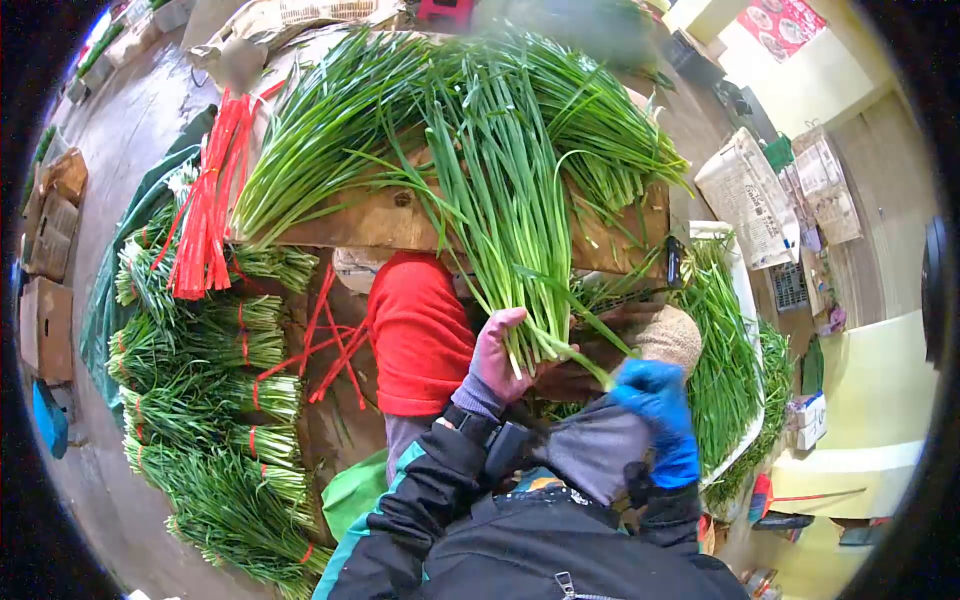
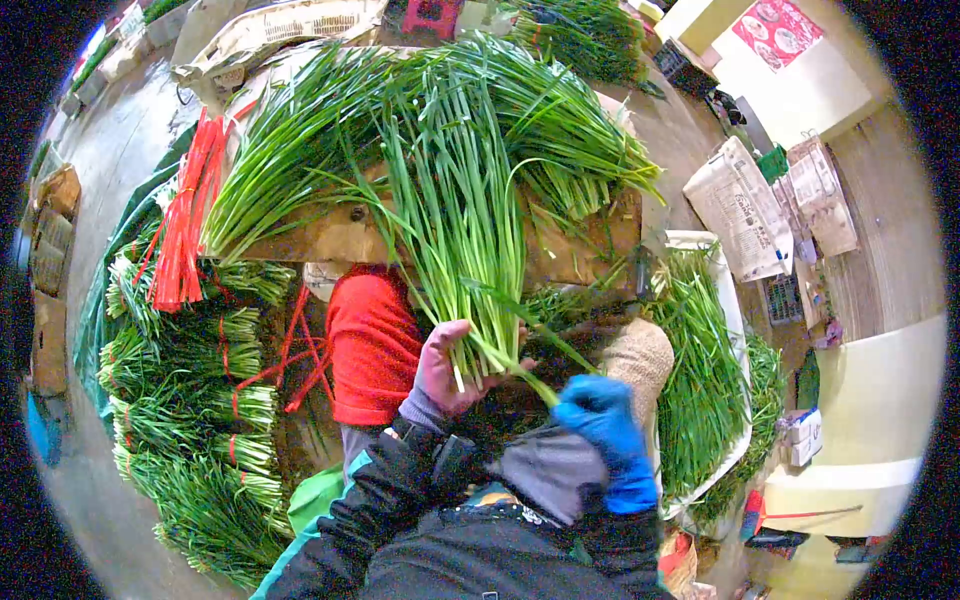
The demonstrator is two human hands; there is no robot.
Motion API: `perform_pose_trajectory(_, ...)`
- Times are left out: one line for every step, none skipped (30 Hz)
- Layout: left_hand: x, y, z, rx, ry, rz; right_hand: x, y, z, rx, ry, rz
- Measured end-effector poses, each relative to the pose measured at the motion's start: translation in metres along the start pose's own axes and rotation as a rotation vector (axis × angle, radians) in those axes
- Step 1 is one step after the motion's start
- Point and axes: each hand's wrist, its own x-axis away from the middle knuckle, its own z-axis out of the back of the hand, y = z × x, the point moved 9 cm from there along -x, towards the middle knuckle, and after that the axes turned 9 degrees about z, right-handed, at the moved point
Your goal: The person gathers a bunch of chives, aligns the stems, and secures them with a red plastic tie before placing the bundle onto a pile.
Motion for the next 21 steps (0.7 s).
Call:
perform_pose_trajectory(-0.003, 0.000, 0.003, -0.019, -0.040, 0.016, 0.015, 0.016, 0.038, -0.002, 0.166, -0.107)
perform_pose_trajectory(-0.003, -0.002, 0.001, -0.019, -0.046, 0.020, 0.025, 0.013, 0.070, 0.005, 0.238, -0.099)
perform_pose_trajectory(-0.002, -0.002, -0.003, -0.004, -0.039, 0.023, 0.039, 0.018, 0.104, 0.103, 0.315, -0.103)
perform_pose_trajectory(-0.001, -0.001, -0.004, 0.010, -0.031, 0.023, 0.055, 0.020, 0.137, 0.220, 0.342, -0.097)
perform_pose_trajectory(-0.002, -0.001, -0.001, -0.023, -0.053, 0.027, 0.071, 0.027, 0.163, 0.196, 0.466, -0.085)
perform_pose_trajectory(-0.003, 0.000, -0.001, -0.026, -0.060, 0.023, 0.086, 0.035, 0.184, 0.219, 0.556, -0.132)
perform_pose_trajectory(-0.003, 0.000, 0.000, -0.021, -0.048, 0.024, 0.092, 0.043, 0.192, 0.301, 0.556, -0.123)
perform_pose_trajectory(-0.003, -0.002, 0.001, -0.016, -0.033, 0.026, 0.096, 0.052, 0.196, 0.383, 0.557, -0.118)
perform_pose_trajectory(-0.003, -0.002, 0.000, -0.024, -0.045, 0.015, 0.092, 0.056, 0.188, 0.384, 0.559, -0.117)
perform_pose_trajectory(-0.003, -0.002, -0.002, -0.024, -0.045, 0.015, 0.081, 0.062, 0.161, 0.399, 0.425, -0.170)
perform_pose_trajectory(-0.003, -0.002, -0.002, -0.035, -0.016, 0.011, 0.069, 0.068, 0.131, 0.412, 0.289, -0.222)
perform_pose_trajectory(-0.001, -0.001, 0.000, -0.045, 0.016, 0.005, 0.056, 0.073, 0.098, 0.419, 0.156, -0.229)
perform_pose_trajectory(-0.003, -0.001, 0.002, -0.032, -0.025, 0.012, 0.042, 0.072, 0.063, 0.425, 0.022, -0.235)
perform_pose_trajectory(-0.003, -0.001, 0.003, -0.032, -0.020, 0.011, 0.023, 0.050, 0.031, 0.287, 0.015, -0.139)
perform_pose_trajectory(-0.003, -0.001, 0.004, -0.036, -0.015, 0.005, 0.004, 0.027, 0.002, 0.151, 0.010, -0.047)
perform_pose_trajectory(-0.004, 0.000, 0.004, -0.040, -0.012, 0.001, -0.012, 0.014, -0.020, 0.126, 0.004, 0.042)
perform_pose_trajectory(-0.002, -0.001, 0.001, -0.036, -0.012, 0.009, -0.026, 0.002, -0.037, 0.101, -0.003, 0.131)
perform_pose_trajectory(-0.005, -0.001, 0.012, -0.035, -0.010, 0.007, -0.038, -0.008, -0.050, 0.193, -0.046, 0.172)
perform_pose_trajectory(-0.009, 0.001, 0.025, -0.033, -0.019, -0.029, -0.047, -0.013, -0.055, 0.273, -0.021, 0.217)
perform_pose_trajectory(-0.013, 0.005, 0.038, -0.029, -0.032, -0.067, -0.053, -0.014, -0.059, 0.355, 0.003, 0.263)
perform_pose_trajectory(-0.005, -0.001, 0.014, 0.027, -0.079, 0.034, -0.057, -0.008, -0.060, 0.358, -0.005, 0.267)
